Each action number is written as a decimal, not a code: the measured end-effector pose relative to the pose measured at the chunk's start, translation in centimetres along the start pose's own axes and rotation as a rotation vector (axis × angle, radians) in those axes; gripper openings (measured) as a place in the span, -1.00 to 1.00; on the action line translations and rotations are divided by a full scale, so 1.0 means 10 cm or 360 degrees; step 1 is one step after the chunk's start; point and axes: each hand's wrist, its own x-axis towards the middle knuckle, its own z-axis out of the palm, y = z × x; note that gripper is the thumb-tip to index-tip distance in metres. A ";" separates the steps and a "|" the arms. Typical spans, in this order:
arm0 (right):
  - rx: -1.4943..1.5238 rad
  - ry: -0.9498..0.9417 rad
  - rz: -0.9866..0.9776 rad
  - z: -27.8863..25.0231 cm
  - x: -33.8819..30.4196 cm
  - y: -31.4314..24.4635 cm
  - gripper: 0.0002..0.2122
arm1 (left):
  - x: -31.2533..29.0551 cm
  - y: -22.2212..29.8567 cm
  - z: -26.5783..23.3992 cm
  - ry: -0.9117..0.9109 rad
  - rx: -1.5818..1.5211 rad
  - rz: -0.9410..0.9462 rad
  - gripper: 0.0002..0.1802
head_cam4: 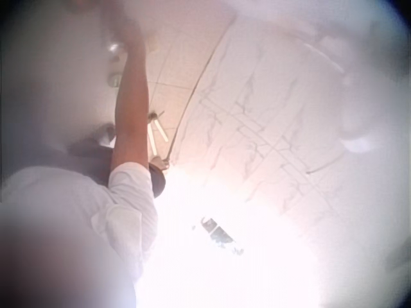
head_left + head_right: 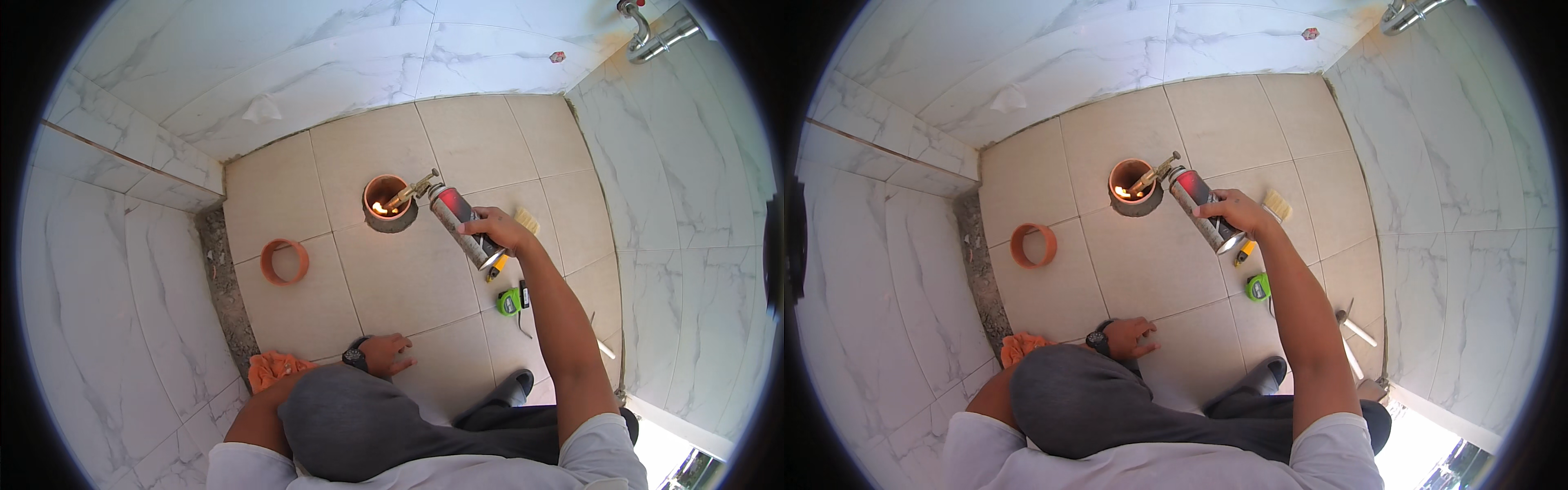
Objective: The person uses a blowtorch to heat a copper pipe fitting, then inserts a white PVC pipe into the heated fitting. They use a hammer to tap the pipe into place and a tape measure to measure the assembly.
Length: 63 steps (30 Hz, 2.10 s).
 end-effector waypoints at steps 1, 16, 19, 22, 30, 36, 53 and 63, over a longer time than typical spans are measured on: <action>0.0030 -0.0014 0.0028 -0.02 0.00 -0.01 -0.43 | 0.00 0.00 0.01 0.0023 0.0049 0.0050 -0.44; -0.0041 -0.0068 0.0000 -0.18 0.05 -0.14 -0.41 | 0.03 -0.01 0.03 0.0148 0.0057 0.0110 -0.56; -0.0110 -0.0051 0.0008 -0.14 0.10 -0.14 -0.40 | 0.04 0.00 0.05 0.0126 0.0098 0.0063 -0.56; -0.0174 -0.0036 0.0012 -0.08 0.15 -0.15 -0.39 | 0.05 -0.01 0.05 0.0110 0.0111 0.0058 -0.56; -0.0322 0.0038 -0.0044 0.16 0.29 -0.18 -0.42 | 0.07 -0.03 0.07 0.0132 0.0103 0.0074 -0.56; -0.0395 0.0099 -0.0078 0.30 0.32 -0.08 -0.40 | 0.04 -0.03 0.08 0.0165 0.0124 0.0074 -0.57; 0.0355 0.0048 -0.0026 0.33 0.03 0.17 -0.41 | 0.02 -0.01 0.08 0.0217 0.0114 0.0128 -0.59; 0.0261 0.0207 -0.0116 0.58 0.21 0.25 -0.44 | 0.05 0.04 0.07 0.0249 0.0100 0.0073 -0.60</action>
